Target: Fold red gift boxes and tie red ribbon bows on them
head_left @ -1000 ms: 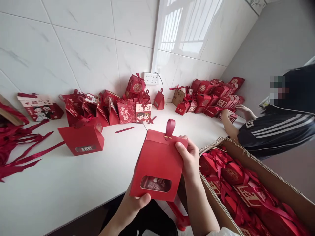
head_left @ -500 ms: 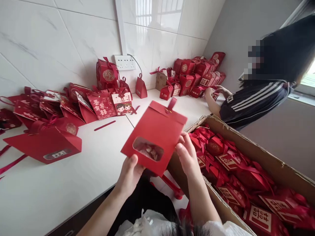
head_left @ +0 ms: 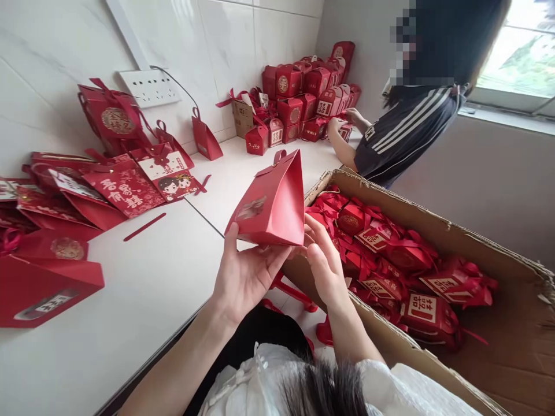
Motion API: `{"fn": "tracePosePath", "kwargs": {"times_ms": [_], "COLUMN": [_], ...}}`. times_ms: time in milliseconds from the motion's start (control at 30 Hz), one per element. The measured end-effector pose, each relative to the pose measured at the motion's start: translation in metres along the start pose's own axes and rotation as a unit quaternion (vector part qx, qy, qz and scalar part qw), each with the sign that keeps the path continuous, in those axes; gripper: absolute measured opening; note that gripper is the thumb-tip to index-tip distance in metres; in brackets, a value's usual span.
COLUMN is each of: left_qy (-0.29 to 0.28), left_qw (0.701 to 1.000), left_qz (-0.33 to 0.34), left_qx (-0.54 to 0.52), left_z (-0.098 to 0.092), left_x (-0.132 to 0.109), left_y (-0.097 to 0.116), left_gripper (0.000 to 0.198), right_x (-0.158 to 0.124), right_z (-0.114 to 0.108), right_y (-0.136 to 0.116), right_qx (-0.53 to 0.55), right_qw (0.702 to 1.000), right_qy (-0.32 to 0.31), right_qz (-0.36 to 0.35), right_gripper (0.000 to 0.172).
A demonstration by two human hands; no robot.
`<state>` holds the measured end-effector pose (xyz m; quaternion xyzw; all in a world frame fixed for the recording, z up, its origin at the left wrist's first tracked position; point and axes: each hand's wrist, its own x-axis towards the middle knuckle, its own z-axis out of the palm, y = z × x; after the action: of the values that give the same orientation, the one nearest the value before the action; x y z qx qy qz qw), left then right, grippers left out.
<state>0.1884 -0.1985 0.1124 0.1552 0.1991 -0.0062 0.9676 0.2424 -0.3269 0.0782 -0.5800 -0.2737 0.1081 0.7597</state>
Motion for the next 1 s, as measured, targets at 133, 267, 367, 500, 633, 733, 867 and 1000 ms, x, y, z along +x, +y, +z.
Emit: {"fn": "tracePosePath", "kwargs": {"times_ms": [133, 267, 367, 500, 633, 733, 867, 1000], "left_qy": [-0.040, -0.068, -0.064, -0.055, -0.088, -0.113, -0.160, -0.211], "left_qw": [0.998, 0.997, 0.996, 0.995, 0.980, 0.913, 0.808, 0.749], "left_qz": [0.027, -0.021, -0.055, -0.065, -0.001, 0.133, 0.234, 0.299], "left_qx": [0.033, 0.035, 0.037, 0.060, 0.180, 0.368, 0.517, 0.553], "left_z": [0.010, 0.009, 0.007, 0.005, -0.007, -0.014, -0.009, 0.000], "left_x": [0.005, 0.013, 0.019, 0.023, 0.025, 0.025, 0.018, 0.010], "left_y": [-0.014, -0.028, -0.036, -0.045, -0.050, -0.045, -0.028, -0.017], "left_gripper": [0.046, 0.043, 0.038, 0.033, 0.042, 0.049, 0.065, 0.075], "right_x": [-0.005, -0.014, -0.022, -0.027, -0.024, -0.020, -0.019, -0.024], "right_z": [-0.014, -0.026, -0.031, -0.036, -0.045, -0.056, -0.066, -0.073], "right_y": [-0.004, -0.010, -0.014, -0.017, -0.011, -0.002, 0.003, -0.001], "right_qx": [-0.018, -0.054, -0.073, -0.079, -0.072, -0.052, 0.066, 0.125], "right_qw": [0.999, 0.995, 0.993, 0.990, 0.980, 0.964, 0.956, 0.974], "right_qy": [0.032, 0.057, 0.068, 0.110, 0.183, 0.255, 0.284, 0.185], "right_qz": [-0.013, -0.059, -0.066, -0.045, -0.039, -0.046, -0.037, 0.027], "right_gripper": [0.049, 0.048, 0.042, 0.025, 0.014, 0.029, 0.041, 0.063]}}
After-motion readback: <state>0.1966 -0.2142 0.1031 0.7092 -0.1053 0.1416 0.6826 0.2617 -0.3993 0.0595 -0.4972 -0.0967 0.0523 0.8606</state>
